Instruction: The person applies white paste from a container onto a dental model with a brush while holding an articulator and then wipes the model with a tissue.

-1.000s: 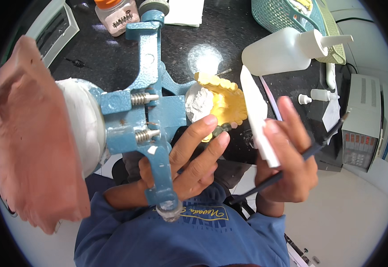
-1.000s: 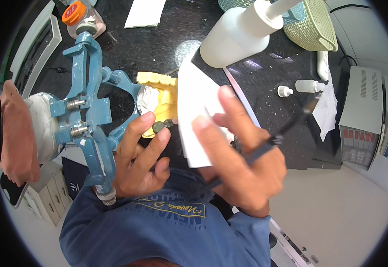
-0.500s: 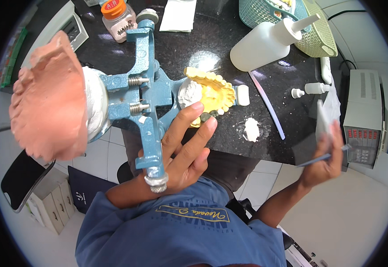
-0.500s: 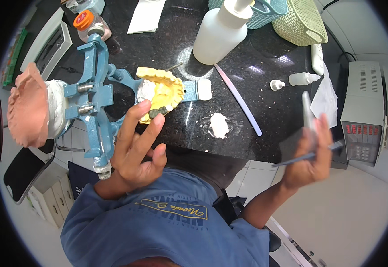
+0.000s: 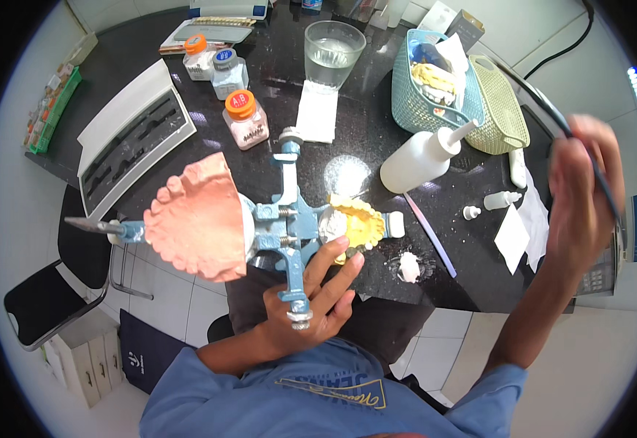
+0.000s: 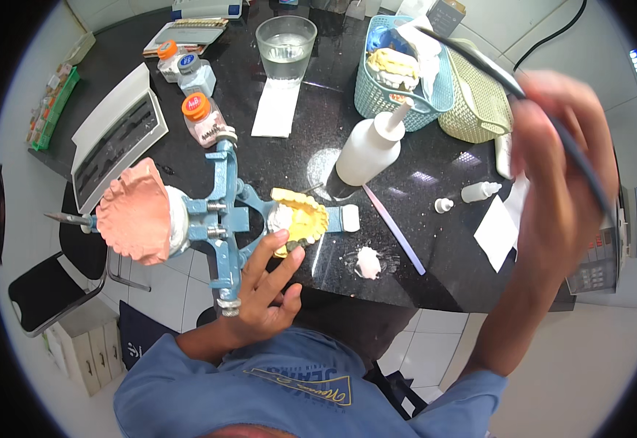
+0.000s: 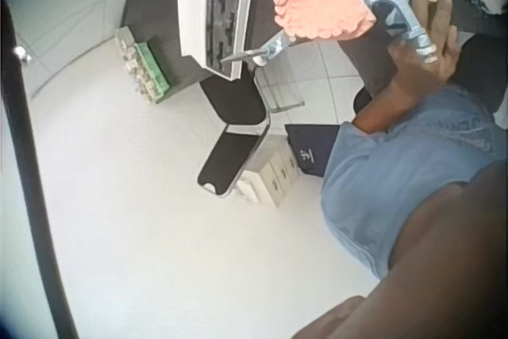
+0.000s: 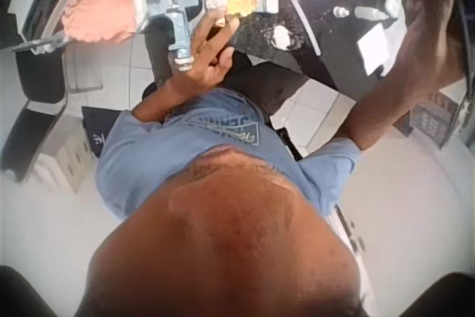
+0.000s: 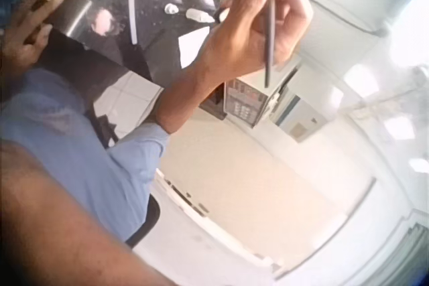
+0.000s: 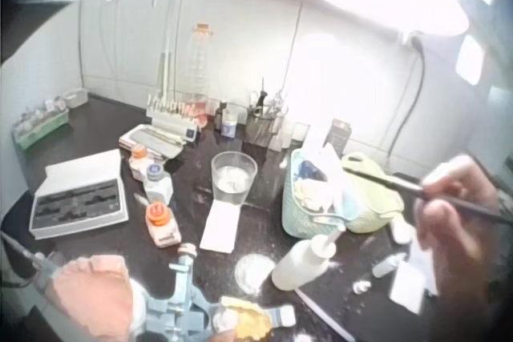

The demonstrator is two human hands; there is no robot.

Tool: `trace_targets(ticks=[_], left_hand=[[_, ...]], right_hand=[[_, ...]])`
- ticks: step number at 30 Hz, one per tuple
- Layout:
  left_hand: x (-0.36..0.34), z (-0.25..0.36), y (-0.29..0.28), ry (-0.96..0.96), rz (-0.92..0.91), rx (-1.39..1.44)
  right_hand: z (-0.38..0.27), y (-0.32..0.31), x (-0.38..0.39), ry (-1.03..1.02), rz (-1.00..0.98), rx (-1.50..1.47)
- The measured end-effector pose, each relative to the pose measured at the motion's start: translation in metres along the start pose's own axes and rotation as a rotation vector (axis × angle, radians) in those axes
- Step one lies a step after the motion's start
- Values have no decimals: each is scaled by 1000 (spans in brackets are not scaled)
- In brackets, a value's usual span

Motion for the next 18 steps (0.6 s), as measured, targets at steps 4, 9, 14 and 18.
trace_targets(ticks=[4, 9, 14, 18], left_hand=[[0, -1, -1, 19, 30, 36], [-1, 0, 0, 75, -43, 27], [0, -4, 0, 101, -120, 60], [1, -4, 1, 138, -112, 3]], right_hand=[[25, 47, -79, 78, -171, -10], [70, 99, -131, 285, -353, 64], [59, 129, -141, 430, -583, 360], [54, 110, -126, 130, -337, -11]])
Point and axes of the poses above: each hand's wrist, its own x-axis away from the middle knuckle, its own y-axis out of the palm, z = x × y, the point moved 6 cm from there along -x, towards the middle knuckle, and after that the axes turned 11 degrees about -z, right-handed, at the moved point
